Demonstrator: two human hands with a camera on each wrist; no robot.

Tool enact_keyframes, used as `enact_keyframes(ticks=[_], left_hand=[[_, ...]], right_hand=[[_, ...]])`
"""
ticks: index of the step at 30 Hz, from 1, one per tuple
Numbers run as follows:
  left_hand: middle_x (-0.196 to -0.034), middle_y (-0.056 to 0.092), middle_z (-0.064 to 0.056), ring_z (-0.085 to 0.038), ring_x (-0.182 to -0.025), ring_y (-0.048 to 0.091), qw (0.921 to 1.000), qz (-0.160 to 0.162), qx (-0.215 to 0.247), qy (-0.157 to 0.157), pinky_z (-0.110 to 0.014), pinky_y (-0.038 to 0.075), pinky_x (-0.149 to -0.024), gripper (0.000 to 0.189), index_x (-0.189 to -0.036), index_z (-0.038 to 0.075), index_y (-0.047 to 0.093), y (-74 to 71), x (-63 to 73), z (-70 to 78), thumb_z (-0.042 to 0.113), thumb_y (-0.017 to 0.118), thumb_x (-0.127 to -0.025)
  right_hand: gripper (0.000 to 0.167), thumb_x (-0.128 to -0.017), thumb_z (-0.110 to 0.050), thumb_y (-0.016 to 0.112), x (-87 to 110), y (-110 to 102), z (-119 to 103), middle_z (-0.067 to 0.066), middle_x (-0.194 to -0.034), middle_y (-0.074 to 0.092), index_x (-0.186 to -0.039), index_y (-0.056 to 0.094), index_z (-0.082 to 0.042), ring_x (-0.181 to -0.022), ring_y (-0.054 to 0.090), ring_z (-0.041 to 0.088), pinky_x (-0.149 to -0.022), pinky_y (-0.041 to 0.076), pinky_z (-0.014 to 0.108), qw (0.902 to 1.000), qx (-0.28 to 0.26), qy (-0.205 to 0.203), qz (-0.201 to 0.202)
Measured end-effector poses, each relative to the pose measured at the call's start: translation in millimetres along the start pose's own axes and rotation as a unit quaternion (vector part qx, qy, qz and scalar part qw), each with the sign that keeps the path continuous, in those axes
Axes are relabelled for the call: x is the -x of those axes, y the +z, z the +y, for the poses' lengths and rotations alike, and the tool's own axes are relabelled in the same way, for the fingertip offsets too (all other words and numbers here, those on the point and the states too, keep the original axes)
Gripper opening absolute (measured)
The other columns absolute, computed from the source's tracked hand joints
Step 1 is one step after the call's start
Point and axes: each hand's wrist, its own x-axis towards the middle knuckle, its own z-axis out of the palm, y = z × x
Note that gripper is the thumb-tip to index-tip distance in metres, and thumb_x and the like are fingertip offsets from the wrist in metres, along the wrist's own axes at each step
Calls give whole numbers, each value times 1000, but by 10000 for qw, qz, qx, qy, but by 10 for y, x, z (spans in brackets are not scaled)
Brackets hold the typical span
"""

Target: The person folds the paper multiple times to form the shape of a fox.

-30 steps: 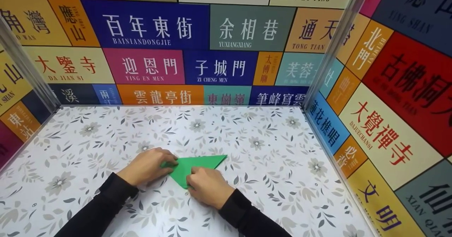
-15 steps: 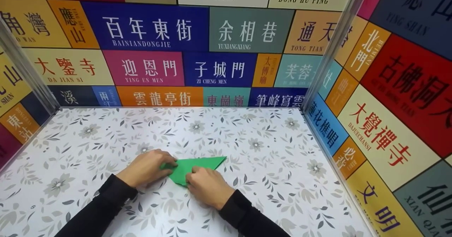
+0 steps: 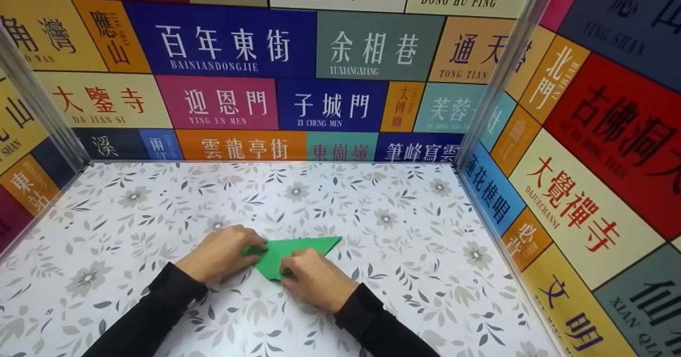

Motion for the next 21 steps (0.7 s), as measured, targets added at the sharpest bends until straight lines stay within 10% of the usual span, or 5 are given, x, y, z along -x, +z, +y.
enact_keyframes(ticks=[21], left_hand=[[-109,90,-5,-31,-103,81,9998,46,-174,110,-53,71,-94,15,-111,13,91,21,-1,-17,10,92,-97]], right_hand=[[8,-102,-3,86,-81,-30,43,4,-106,88,-105,84,-9,-101,84,17,-95,72,35,9964,-356,658,409]])
